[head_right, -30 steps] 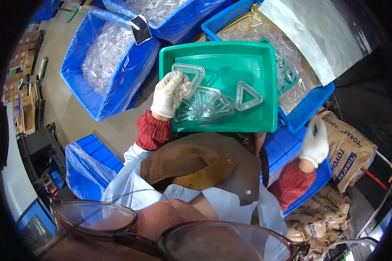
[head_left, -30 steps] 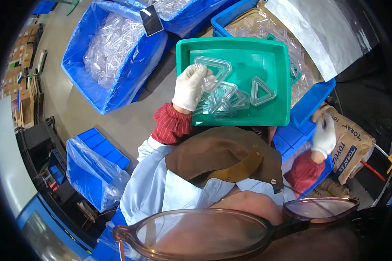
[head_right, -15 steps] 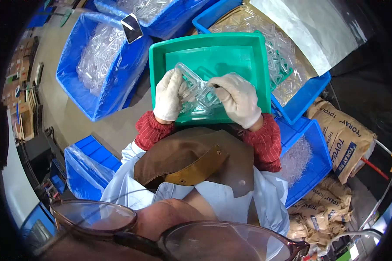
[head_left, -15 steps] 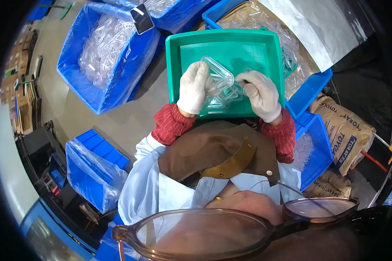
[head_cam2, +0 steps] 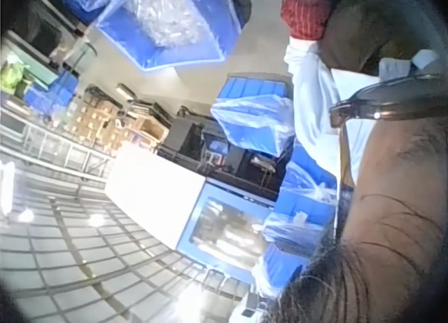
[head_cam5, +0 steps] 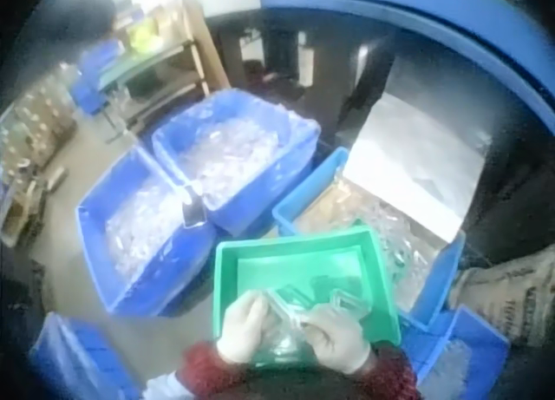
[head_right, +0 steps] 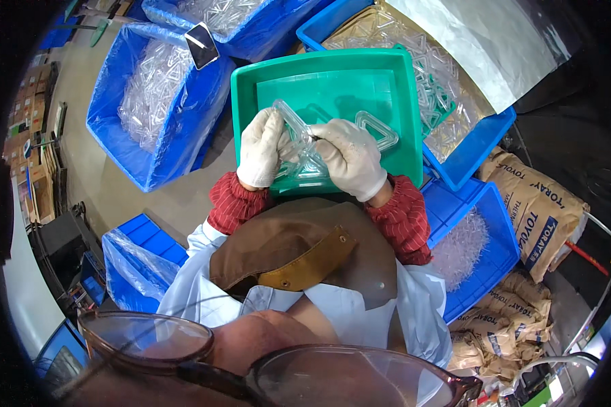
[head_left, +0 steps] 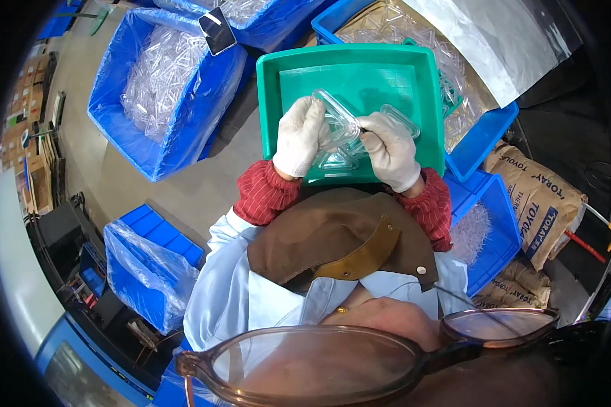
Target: The person picks up triangular plastic parts from a tray, trims their edges with a handheld deburring tool, and places the parts into storage bins.
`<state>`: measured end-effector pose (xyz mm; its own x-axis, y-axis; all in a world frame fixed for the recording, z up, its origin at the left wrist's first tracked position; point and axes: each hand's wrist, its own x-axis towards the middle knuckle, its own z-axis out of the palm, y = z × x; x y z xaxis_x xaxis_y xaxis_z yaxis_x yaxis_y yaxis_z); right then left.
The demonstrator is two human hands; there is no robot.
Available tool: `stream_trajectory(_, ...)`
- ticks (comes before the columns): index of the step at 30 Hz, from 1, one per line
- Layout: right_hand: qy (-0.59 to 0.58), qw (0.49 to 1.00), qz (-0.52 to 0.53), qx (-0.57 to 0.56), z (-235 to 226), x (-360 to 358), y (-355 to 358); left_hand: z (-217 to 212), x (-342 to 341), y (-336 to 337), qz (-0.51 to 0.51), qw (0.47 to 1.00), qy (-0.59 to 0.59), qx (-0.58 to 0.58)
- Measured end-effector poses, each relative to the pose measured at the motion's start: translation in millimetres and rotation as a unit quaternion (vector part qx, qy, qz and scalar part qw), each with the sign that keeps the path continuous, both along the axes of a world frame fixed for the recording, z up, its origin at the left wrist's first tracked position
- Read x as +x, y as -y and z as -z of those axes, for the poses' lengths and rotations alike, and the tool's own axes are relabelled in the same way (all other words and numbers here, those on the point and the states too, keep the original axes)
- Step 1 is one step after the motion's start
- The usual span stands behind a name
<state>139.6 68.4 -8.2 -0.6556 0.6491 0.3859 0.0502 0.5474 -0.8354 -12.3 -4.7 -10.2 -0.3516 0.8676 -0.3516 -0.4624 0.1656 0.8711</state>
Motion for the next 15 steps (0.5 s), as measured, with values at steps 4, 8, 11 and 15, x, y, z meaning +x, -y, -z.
stream_trajectory(4, 0.034, 0.997, 0.067, 0.004, 10.7, -7.7, -1.6, 12.5, -1.5, 9.0, 0.021, 1.0, -0.008, -0.001)
stream_trajectory(8, 0.067, 0.982, 0.133, -0.114, -3.9, -4.5, -20.3, 14.7, 24.1, 14.2, 0.086, 0.981, -0.175, 0.01)
stream_trajectory(11, 0.106, 0.969, 0.074, -0.21, -7.0, 7.9, -20.6, 23.6, 1.3, 9.8, -0.001, 0.999, -0.043, -0.005)
stream_trajectory(15, 0.134, 0.957, 0.029, -0.255, -7.1, -8.1, -14.8, 14.8, -3.7, 1.3, -0.031, 0.996, -0.079, 0.034)
